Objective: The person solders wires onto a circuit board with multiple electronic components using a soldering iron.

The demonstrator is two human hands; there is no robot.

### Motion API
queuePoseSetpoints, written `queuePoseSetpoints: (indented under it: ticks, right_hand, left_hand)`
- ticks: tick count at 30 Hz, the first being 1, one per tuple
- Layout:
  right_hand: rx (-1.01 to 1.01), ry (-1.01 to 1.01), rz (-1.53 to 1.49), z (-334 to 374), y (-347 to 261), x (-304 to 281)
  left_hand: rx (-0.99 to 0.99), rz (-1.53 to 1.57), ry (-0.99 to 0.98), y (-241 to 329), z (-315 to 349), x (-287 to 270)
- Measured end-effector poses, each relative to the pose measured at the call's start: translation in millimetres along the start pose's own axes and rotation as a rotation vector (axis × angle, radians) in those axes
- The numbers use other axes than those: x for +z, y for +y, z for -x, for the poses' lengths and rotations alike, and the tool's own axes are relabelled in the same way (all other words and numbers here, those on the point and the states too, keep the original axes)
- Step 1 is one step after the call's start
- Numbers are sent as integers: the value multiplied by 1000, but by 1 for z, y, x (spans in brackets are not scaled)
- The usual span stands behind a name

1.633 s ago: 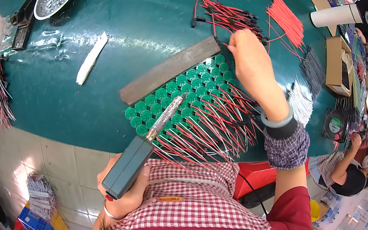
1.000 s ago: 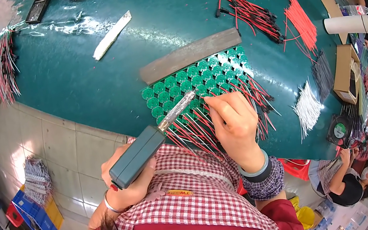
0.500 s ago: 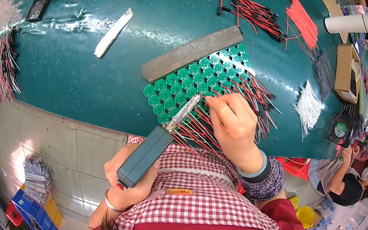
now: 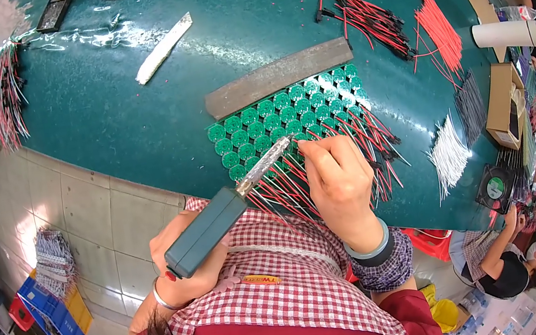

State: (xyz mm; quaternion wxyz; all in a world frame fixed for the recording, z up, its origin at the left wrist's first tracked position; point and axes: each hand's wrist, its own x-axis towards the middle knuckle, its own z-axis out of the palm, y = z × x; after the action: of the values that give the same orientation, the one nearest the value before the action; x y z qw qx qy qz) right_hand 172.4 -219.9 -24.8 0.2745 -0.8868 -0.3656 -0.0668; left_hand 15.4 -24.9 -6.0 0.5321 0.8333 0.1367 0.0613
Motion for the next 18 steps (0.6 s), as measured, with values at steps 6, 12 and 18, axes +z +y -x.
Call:
queuePoseSetpoints:
  ticks: [6, 12, 18]
  right_hand:
    - [-1, -7, 9, 0, 0, 0]
    - [6, -11, -3, 0, -1, -1]
    - [-4, -2, -17, 0, -2, -1]
  left_hand:
    - [13, -42, 8, 1, 2, -1]
    - [3, -40, 2, -1, 3, 2]
    - [6, 15, 29, -4, 4, 4]
